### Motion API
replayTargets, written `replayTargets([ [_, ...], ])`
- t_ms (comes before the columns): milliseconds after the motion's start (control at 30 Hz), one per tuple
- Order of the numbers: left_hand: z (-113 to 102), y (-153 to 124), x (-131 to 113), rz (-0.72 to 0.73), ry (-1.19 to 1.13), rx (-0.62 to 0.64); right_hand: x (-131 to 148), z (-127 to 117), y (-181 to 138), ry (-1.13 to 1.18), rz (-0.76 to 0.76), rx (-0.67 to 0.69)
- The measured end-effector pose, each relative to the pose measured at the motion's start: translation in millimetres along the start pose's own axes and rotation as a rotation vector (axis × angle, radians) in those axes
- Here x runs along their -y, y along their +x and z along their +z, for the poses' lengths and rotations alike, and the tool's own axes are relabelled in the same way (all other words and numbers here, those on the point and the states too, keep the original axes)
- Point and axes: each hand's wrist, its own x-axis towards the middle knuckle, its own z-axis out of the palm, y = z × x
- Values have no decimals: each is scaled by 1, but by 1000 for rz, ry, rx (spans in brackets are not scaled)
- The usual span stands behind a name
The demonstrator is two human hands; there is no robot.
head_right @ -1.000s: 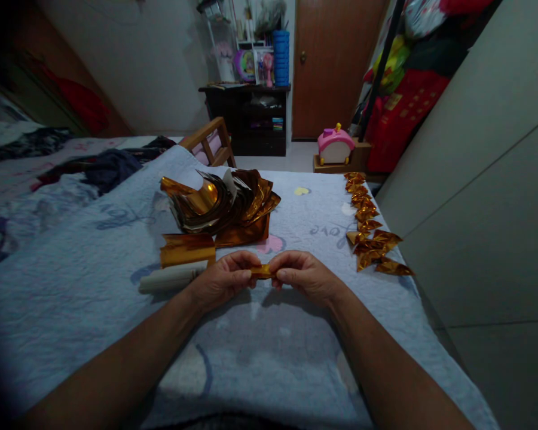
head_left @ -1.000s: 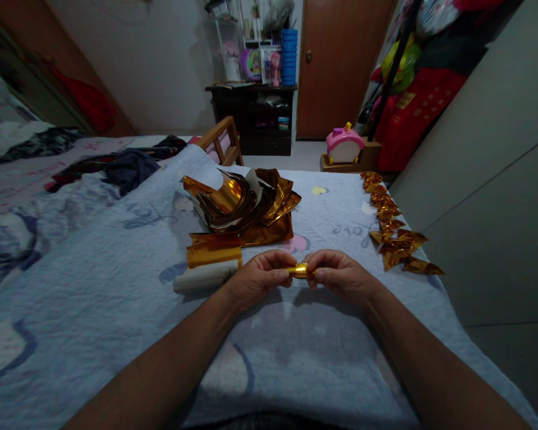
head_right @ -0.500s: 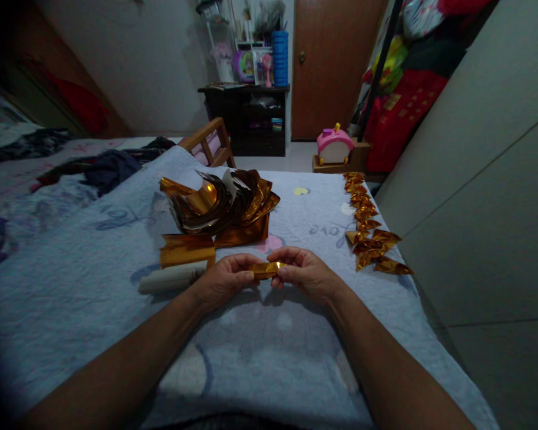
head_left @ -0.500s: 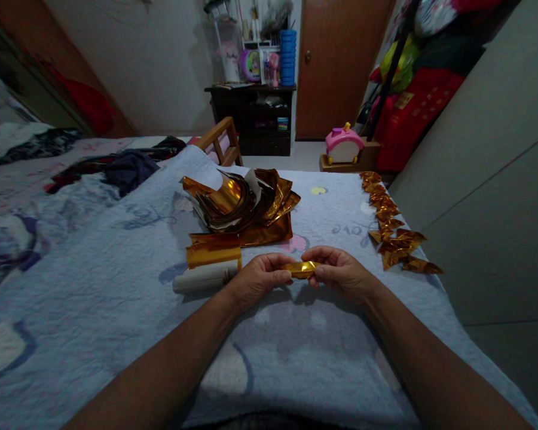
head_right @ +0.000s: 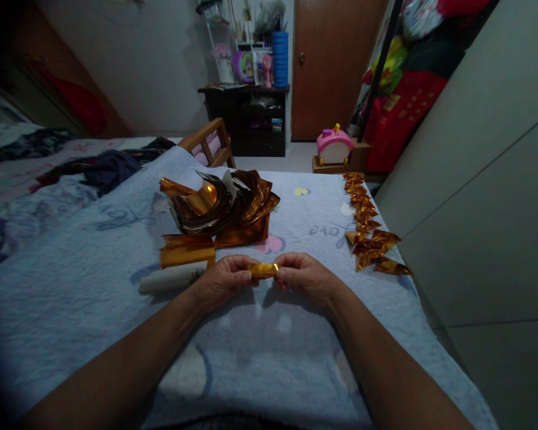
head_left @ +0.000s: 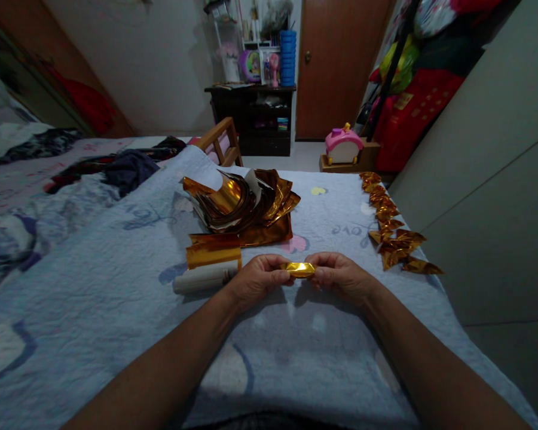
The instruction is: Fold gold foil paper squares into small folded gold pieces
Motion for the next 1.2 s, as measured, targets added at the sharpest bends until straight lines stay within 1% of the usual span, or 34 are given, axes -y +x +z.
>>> replayTargets([
  [167,1,-1,-2,-26,-36,10,-1,-1,0,-27,-35,38],
  [400,0,-3,-5,-29,-55,111,2,0,1,14,-82,33],
  [633,-2,-3,-3,-39,-44,65,1,-1,0,45,-77,40],
  [867,-2,-2,-2,-36,-63,47,1,1,2,46,-82,40],
  [1200,-3,-1,1,-21,-62,59,0,3,1,82,-76,34],
])
